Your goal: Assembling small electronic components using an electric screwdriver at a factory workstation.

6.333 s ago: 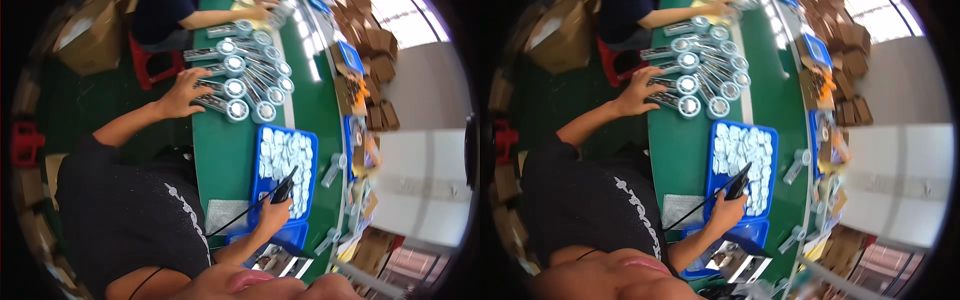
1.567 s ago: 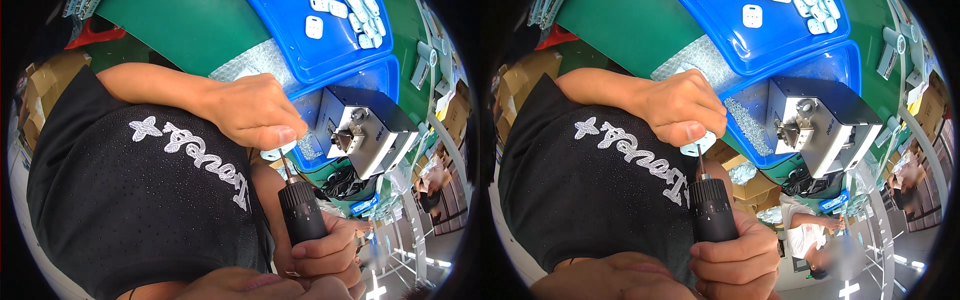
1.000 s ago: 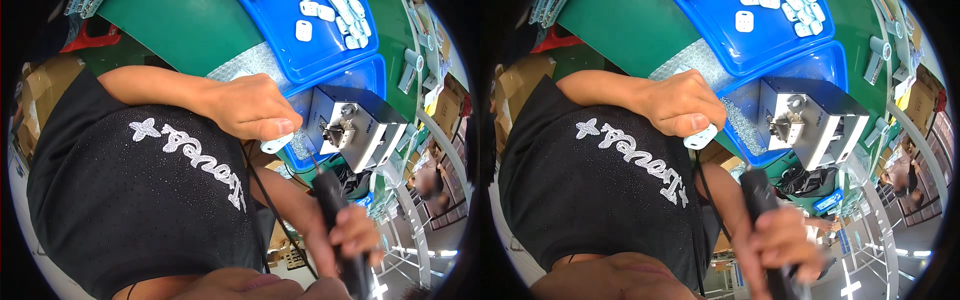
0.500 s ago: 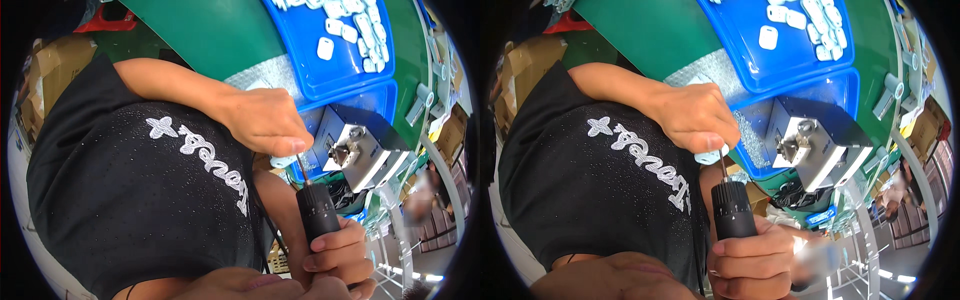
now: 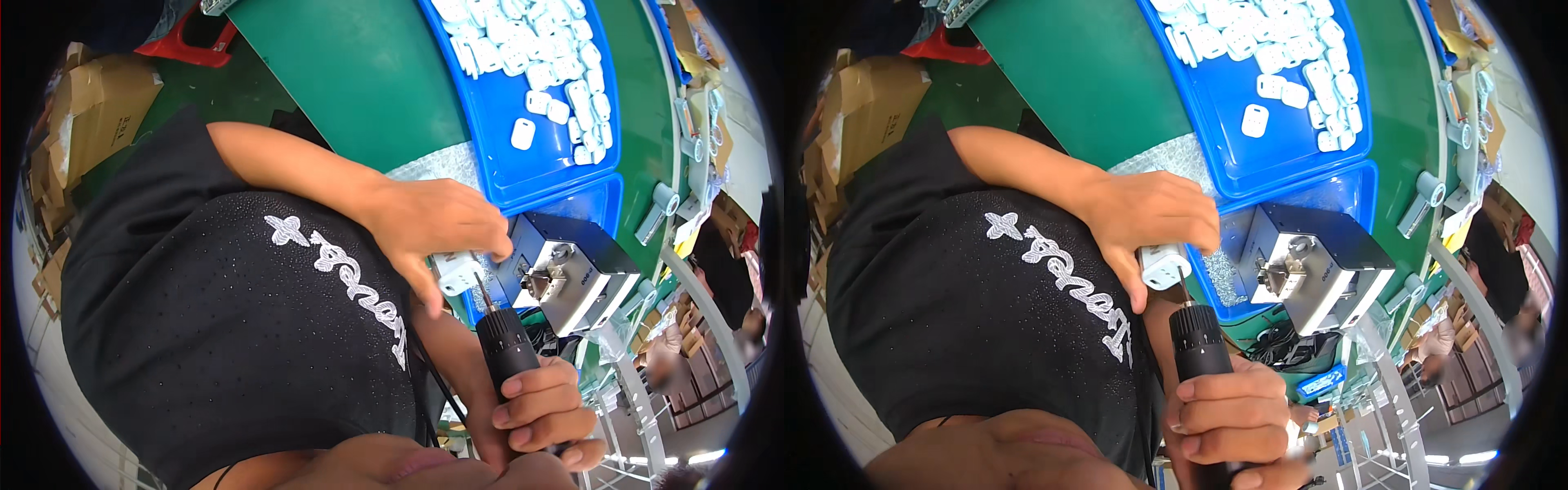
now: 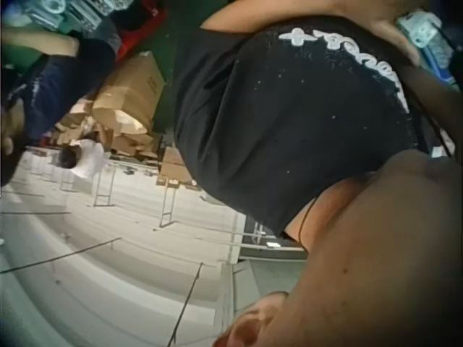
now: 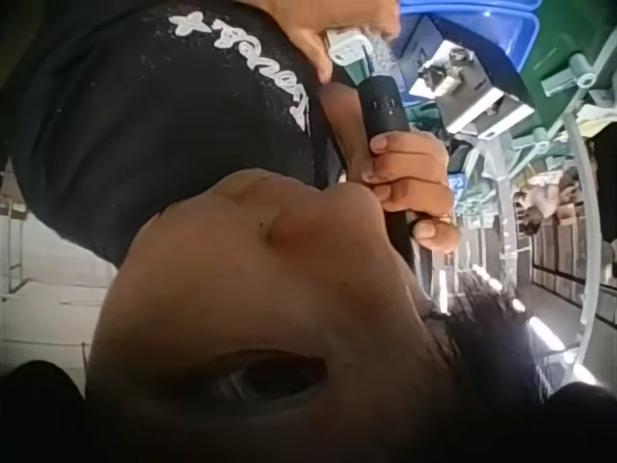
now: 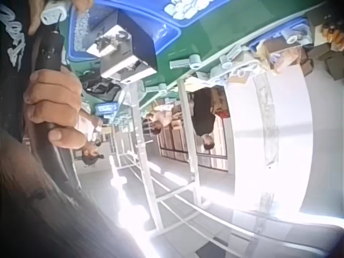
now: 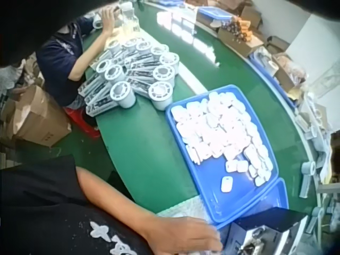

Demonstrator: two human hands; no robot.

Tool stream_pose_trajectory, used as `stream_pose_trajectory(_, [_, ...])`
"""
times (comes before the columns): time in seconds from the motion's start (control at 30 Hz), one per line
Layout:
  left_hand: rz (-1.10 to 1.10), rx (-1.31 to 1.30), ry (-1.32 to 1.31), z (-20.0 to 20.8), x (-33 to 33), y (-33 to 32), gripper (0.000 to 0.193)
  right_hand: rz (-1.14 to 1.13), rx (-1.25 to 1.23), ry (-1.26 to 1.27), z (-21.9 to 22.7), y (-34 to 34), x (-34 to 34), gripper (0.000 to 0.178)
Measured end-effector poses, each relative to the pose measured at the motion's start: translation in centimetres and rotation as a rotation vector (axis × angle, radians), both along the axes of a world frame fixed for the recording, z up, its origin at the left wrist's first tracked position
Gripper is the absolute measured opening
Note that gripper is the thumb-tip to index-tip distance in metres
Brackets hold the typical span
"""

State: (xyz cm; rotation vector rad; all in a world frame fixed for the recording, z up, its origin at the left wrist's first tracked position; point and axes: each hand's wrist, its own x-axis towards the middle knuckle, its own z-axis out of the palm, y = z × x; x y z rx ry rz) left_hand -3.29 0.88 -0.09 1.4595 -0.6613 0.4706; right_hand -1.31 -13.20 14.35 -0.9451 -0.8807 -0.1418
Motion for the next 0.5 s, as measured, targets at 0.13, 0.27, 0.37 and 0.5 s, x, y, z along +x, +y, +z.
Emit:
stream_pose_trajectory(0.13, [0.118, 0.277, -0.080, 0.5, -0.9, 4.9, 0.052, 0.233, -0.249, 0.149, 1.9, -1.6, 0.8, 0.028])
stream_pose_trajectory(0.27, [0.204, 0.451, -0.221, 5.2, 2.1, 12.3, 0.033, -0.205, -0.144, 0.125, 0.0, 0.5, -0.4, 0.074])
stream_pose_trajectory(0.37, [0.411, 0.608, -0.375, 9.7, 7.2, 16.3, 0.026, -0.452, -0.342, 0.633, -1.4, 1.6, 1.4, 0.059])
stream_pose_trajectory(0.5, [0.470, 0.905, -0.343, 11.6, 17.4, 19.9, 0.039, -0.686, -1.430, 0.285, -6.5, 5.8, 6.5, 0.061])
